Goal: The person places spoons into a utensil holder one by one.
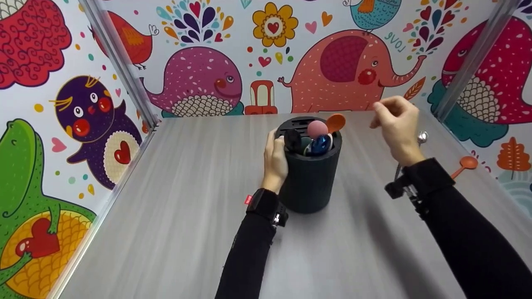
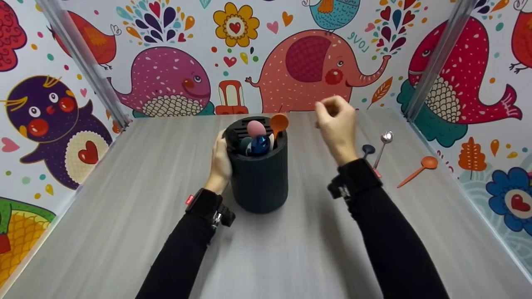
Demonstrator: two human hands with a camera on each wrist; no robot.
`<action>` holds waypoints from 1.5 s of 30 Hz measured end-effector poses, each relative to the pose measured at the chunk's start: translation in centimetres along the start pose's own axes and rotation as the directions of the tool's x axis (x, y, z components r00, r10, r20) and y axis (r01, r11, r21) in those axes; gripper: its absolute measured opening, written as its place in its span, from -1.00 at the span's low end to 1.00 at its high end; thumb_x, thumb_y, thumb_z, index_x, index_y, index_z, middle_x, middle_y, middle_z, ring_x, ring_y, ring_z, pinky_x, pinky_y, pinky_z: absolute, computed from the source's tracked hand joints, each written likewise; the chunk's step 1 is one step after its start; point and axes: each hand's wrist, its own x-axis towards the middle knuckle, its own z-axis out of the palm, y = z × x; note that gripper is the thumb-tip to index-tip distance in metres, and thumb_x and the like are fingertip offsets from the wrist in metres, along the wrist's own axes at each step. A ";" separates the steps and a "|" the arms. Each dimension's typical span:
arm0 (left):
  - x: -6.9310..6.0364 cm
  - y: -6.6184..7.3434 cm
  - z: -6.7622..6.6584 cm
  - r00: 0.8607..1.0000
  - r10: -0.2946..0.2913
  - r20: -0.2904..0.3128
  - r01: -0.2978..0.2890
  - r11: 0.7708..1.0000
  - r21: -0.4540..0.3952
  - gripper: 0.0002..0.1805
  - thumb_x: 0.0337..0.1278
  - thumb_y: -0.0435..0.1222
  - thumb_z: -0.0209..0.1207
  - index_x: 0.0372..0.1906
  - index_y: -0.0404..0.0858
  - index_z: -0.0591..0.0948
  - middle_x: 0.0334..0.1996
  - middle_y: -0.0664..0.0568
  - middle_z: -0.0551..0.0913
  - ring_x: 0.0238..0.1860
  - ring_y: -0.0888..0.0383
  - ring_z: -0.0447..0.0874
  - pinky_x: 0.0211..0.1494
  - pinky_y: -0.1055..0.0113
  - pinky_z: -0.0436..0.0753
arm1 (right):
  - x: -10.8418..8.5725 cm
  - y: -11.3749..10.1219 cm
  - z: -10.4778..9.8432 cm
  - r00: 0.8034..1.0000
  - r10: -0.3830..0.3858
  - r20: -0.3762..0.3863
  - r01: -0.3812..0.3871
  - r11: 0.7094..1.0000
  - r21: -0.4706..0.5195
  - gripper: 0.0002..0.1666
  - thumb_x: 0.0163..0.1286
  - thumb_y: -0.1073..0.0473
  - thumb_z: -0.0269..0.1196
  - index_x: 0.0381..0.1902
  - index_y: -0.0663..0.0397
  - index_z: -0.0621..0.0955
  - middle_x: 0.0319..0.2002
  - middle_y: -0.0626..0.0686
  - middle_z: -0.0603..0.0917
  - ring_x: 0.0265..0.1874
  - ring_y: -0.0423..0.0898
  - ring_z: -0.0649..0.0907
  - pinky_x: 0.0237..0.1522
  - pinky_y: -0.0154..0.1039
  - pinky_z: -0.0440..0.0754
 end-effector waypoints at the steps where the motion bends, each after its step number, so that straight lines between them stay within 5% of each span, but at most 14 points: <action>1: 0.0 0.0 0.0 1.000 -0.002 0.003 0.002 1.000 -0.002 -0.41 0.33 -0.15 -0.22 0.29 -0.37 0.49 0.21 -0.18 0.58 0.25 -0.05 0.49 0.34 0.08 0.40 | 0.0 0.5 -0.6 1.000 0.021 -0.003 -0.021 0.999 -0.032 -0.90 0.43 0.26 0.27 -0.27 0.20 0.68 -0.49 0.02 0.62 -0.59 -0.15 0.62 -0.42 -0.35 0.63; 12: 0.1 0.0 -0.2 1.000 0.021 -0.005 -0.021 1.000 0.023 -0.42 0.33 -0.13 -0.22 0.27 -0.35 0.51 0.18 -0.16 0.61 0.22 -0.01 0.52 0.32 0.10 0.43 | 0.1 4.1 -5.2 0.986 0.156 -0.054 -0.165 0.951 -0.262 -0.81 0.50 0.12 0.19 -0.13 0.12 0.64 -0.42 -0.11 0.62 -0.45 -0.20 0.64 -0.34 -0.44 0.62; 20: -0.1 0.1 0.0 1.000 -0.001 0.000 0.001 1.000 0.016 -0.40 0.32 -0.12 -0.22 0.29 -0.35 0.50 0.20 -0.17 0.59 0.24 -0.01 0.50 0.33 0.10 0.41 | 0.0 5.4 -7.6 0.976 0.202 -0.083 -0.217 0.864 -0.454 -0.62 0.51 -0.10 0.16 -0.03 0.09 0.60 -0.22 -0.13 0.57 -0.24 -0.21 0.53 -0.20 -0.41 0.49; 27: 0.0 0.1 0.0 1.000 -0.005 0.002 0.005 1.000 0.008 -0.40 0.32 -0.13 -0.22 0.30 -0.37 0.49 0.22 -0.19 0.58 0.25 -0.03 0.49 0.35 0.10 0.40 | -0.1 6.7 -9.7 0.967 0.244 -0.076 -0.247 0.814 -0.526 -0.52 0.50 -0.15 0.14 0.08 0.13 0.57 -0.09 -0.07 0.54 -0.17 -0.27 0.47 -0.11 -0.32 0.42; 38: -0.1 -0.1 0.1 0.999 0.036 0.009 -0.036 0.999 0.015 -0.44 0.33 -0.15 -0.22 0.23 -0.36 0.53 0.13 -0.15 0.63 0.19 0.01 0.54 0.29 0.12 0.45 | -1.2 9.3 -12.6 0.928 0.373 0.017 -0.286 0.738 -0.611 -0.14 0.50 -0.24 0.05 0.35 0.45 0.37 0.33 0.48 0.33 0.31 0.38 0.29 0.31 0.32 0.25; 45: 0.0 -0.1 0.0 0.999 0.032 0.007 -0.032 0.999 0.006 -0.44 0.34 -0.15 -0.21 0.25 -0.36 0.52 0.15 -0.16 0.62 0.20 0.00 0.52 0.30 0.11 0.44 | -1.5 10.7 -14.0 0.867 0.491 0.089 -0.304 0.661 -0.686 0.02 0.51 -0.32 -0.03 0.54 0.42 0.12 0.47 0.58 0.07 0.42 0.53 0.07 0.36 0.49 -0.02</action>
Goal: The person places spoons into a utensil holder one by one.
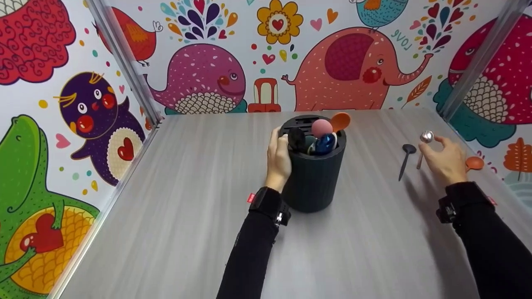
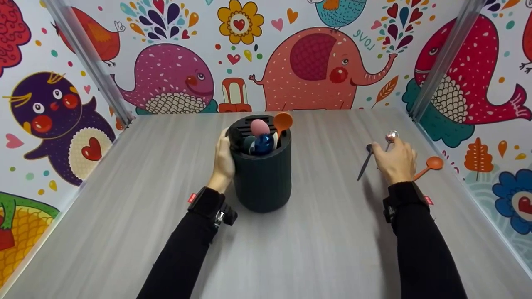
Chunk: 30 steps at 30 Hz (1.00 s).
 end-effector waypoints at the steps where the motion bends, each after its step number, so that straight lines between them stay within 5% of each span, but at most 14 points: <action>1: 0.0 0.0 0.0 1.000 -0.002 0.001 0.002 1.000 -0.004 -0.44 0.34 -0.15 -0.21 0.25 -0.36 0.52 0.15 -0.16 0.62 0.20 0.01 0.52 0.30 0.11 0.44 | 0.0 0.3 0.0 1.000 0.009 0.023 -0.009 1.000 -0.024 0.04 0.51 -0.33 -0.05 0.55 0.40 0.08 0.48 0.58 0.03 0.42 0.54 0.04 0.35 0.51 -0.03; 11: -0.1 0.4 0.3 1.000 -0.027 0.011 0.027 1.000 -0.006 -0.41 0.31 -0.12 -0.22 0.27 -0.33 0.51 0.16 -0.14 0.62 0.19 0.03 0.52 0.31 0.12 0.43 | -0.7 3.5 -0.1 0.979 0.077 0.191 -0.056 0.992 -0.115 0.16 0.50 -0.45 -0.14 0.57 0.41 -0.14 0.44 0.68 -0.19 0.39 0.65 -0.12 0.24 0.62 -0.10; 22: 0.2 0.5 0.3 1.000 -0.027 0.011 0.026 1.000 0.007 -0.39 0.31 -0.10 -0.23 0.30 -0.34 0.49 0.22 -0.15 0.58 0.25 0.01 0.49 0.35 0.11 0.40 | -1.0 4.5 -0.3 0.975 0.154 0.158 -0.117 0.967 -0.226 0.25 0.44 -0.50 -0.09 0.54 0.48 -0.10 0.40 0.72 -0.14 0.31 0.67 -0.05 0.24 0.60 -0.02; 30: 0.1 0.6 0.5 1.000 -0.025 0.019 0.025 1.000 0.005 -0.39 0.29 -0.10 -0.23 0.28 -0.31 0.51 0.17 -0.12 0.61 0.20 0.05 0.51 0.31 0.12 0.43 | -1.4 6.3 -0.9 0.926 0.246 0.288 -0.170 0.949 -0.267 0.33 0.41 -0.54 -0.11 0.49 0.55 -0.23 0.33 0.79 -0.34 0.18 0.69 -0.09 0.17 0.61 -0.04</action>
